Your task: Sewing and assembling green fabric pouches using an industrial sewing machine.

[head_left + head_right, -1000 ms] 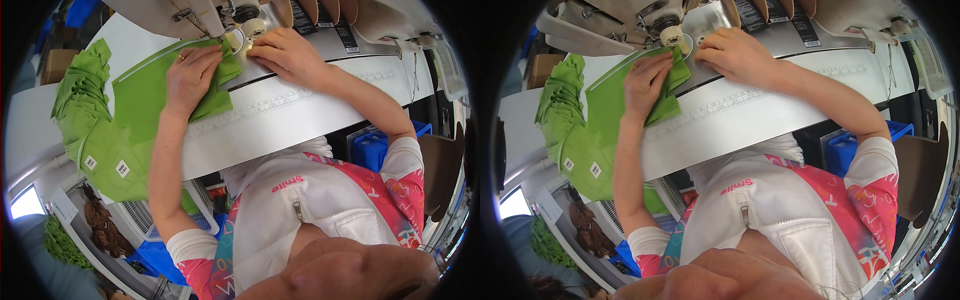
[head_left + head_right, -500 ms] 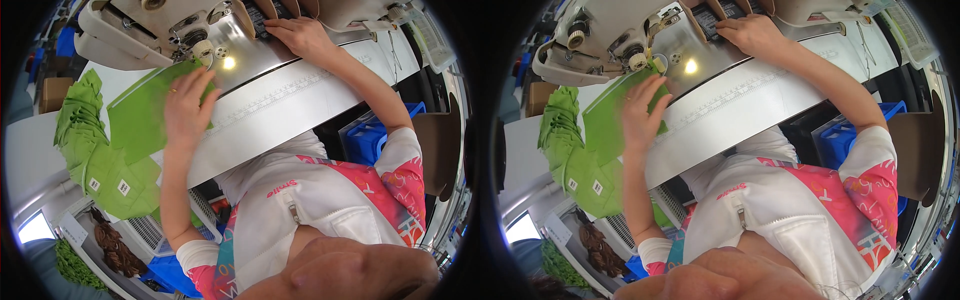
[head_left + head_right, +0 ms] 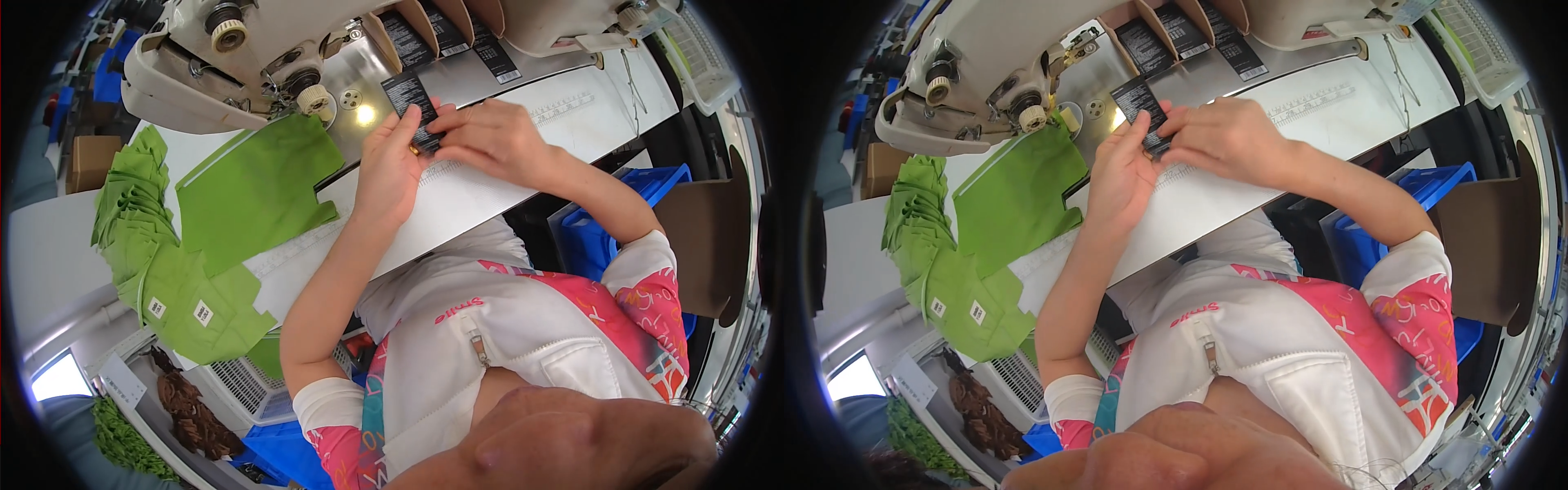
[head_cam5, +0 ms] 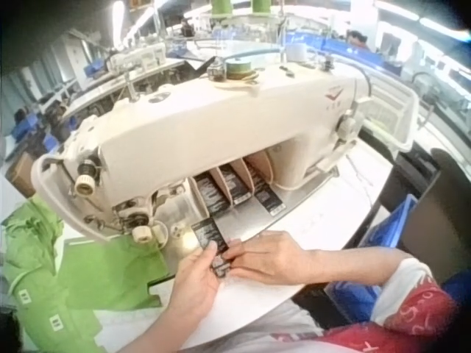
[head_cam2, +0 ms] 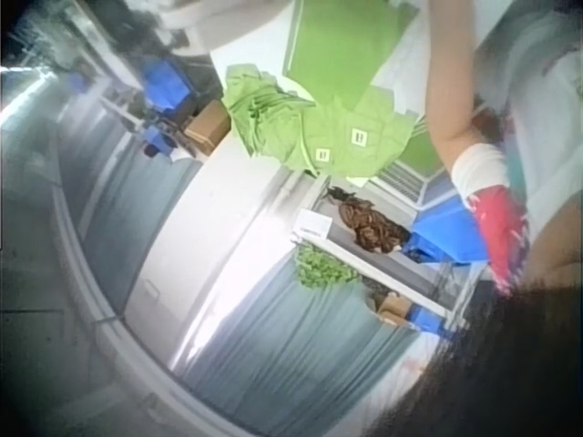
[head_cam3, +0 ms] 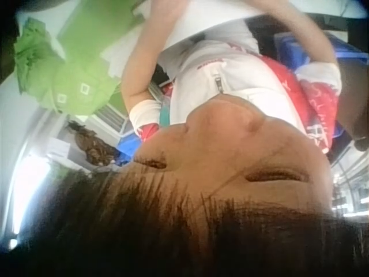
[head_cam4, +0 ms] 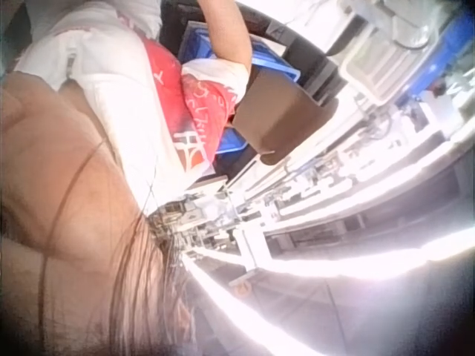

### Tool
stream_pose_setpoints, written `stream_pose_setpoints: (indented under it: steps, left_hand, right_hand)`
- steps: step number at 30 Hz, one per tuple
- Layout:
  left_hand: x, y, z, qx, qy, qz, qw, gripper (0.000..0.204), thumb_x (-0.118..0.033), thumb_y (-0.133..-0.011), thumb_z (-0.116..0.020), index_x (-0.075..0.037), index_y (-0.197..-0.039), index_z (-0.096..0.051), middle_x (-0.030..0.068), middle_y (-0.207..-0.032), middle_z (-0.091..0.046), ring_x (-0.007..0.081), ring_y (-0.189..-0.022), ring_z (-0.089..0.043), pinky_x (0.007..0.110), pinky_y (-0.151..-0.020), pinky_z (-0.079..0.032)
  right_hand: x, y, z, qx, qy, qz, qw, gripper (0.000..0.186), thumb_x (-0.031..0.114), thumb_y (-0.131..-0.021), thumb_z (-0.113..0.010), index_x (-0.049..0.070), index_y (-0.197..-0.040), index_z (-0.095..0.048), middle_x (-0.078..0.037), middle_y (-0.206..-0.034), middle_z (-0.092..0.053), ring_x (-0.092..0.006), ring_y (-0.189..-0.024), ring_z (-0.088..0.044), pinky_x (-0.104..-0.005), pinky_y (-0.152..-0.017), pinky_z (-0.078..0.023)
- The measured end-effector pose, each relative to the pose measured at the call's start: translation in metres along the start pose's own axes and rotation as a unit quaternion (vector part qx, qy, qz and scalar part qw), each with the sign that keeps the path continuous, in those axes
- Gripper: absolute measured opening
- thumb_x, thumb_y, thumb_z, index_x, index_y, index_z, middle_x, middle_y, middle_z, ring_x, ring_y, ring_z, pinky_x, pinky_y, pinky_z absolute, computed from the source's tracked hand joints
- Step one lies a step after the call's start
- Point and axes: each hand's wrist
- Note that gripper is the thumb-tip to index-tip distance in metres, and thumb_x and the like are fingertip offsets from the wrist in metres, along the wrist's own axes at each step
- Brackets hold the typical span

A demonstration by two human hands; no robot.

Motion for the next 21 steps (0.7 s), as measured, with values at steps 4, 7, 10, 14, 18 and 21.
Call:
stream_pose_setpoints:
  steps: [4,7,10,14,18,21]
  left_hand:
    - [-0.01,0.005,-0.005,-0.006,-0.053,0.015,0.998,0.03,-0.016,-0.097,-0.048,0.009,-0.115,-0.051,0.0217,-0.111,-0.061,0.026,-0.103,-0.062,0.037,-0.086,-0.051]
    - [-0.007,0.005,-0.008,-0.013,-0.007,0.028,1.0,0.029,-0.013,-0.096,-0.047,0.01,-0.115,-0.051,0.0236,-0.108,-0.061,0.0274,-0.102,-0.062,0.038,-0.086,-0.051]
    - [-0.008,0.006,-0.011,-0.013,0.019,0.03,0.999,0.03,-0.014,-0.096,-0.045,0.008,-0.115,-0.051,0.0217,-0.108,-0.061,0.0272,-0.102,-0.062,0.037,-0.085,-0.051]
    - [-0.002,0.005,-0.004,0.031,0.012,0.045,0.998,0.035,-0.02,-0.099,-0.043,0.004,-0.123,-0.049,0.0188,-0.12,-0.058,0.0266,-0.109,-0.059,0.037,-0.083,-0.052]
    - [0.007,0.009,-0.014,0.013,0.089,0.058,0.994,0.04,-0.028,-0.101,-0.039,0.003,-0.125,-0.047,0.0152,-0.119,-0.058,0.026,-0.112,-0.056,0.039,-0.09,-0.049]
    - [0.009,0.018,-0.014,0.026,0.103,0.048,0.993,0.039,-0.026,-0.101,-0.04,0.003,-0.125,-0.047,0.0137,-0.113,-0.059,0.0248,-0.11,-0.057,0.037,-0.094,-0.047]
  right_hand:
    - [-0.066,-0.017,0.003,-0.048,0.125,-0.005,0.991,0.013,0.018,-0.078,-0.069,0.008,-0.086,-0.068,-0.001,-0.097,-0.068,-0.0182,-0.074,-0.064,-0.0317,-0.063,-0.05]
    - [-0.094,-0.017,-0.005,-0.044,0.2,0.019,0.979,0.012,0.017,-0.08,-0.066,0.007,-0.085,-0.068,-0.001,-0.096,-0.068,-0.0197,-0.076,-0.065,-0.0319,-0.063,-0.051]
    - [-0.094,-0.017,-0.005,-0.027,0.153,-0.022,0.988,0.01,0.015,-0.081,-0.064,0.007,-0.086,-0.069,-0.001,-0.096,-0.069,-0.0198,-0.077,-0.066,-0.0317,-0.063,-0.052]
    - [-0.084,-0.012,0.004,-0.082,0.083,-0.056,0.992,0.007,0.012,-0.079,-0.066,0.009,-0.084,-0.068,0.0,-0.096,-0.069,-0.0164,-0.077,-0.066,-0.0304,-0.06,-0.05]
    - [0.001,0.009,0.008,-0.092,0.073,-0.006,0.993,0.012,0.011,-0.073,-0.071,0.01,-0.085,-0.067,0.0,-0.096,-0.069,-0.0136,-0.074,-0.065,-0.0283,-0.054,-0.045]
    - [0.043,0.02,-0.008,-0.082,0.011,-0.05,0.995,0.017,0.01,-0.072,-0.073,0.007,-0.087,-0.066,-0.002,-0.094,-0.069,-0.0141,-0.074,-0.065,-0.0281,-0.054,-0.045]
Point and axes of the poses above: each hand's wrist, its own y-axis away from the middle knuckle, its own z-axis out of the back of the hand, x = y × z
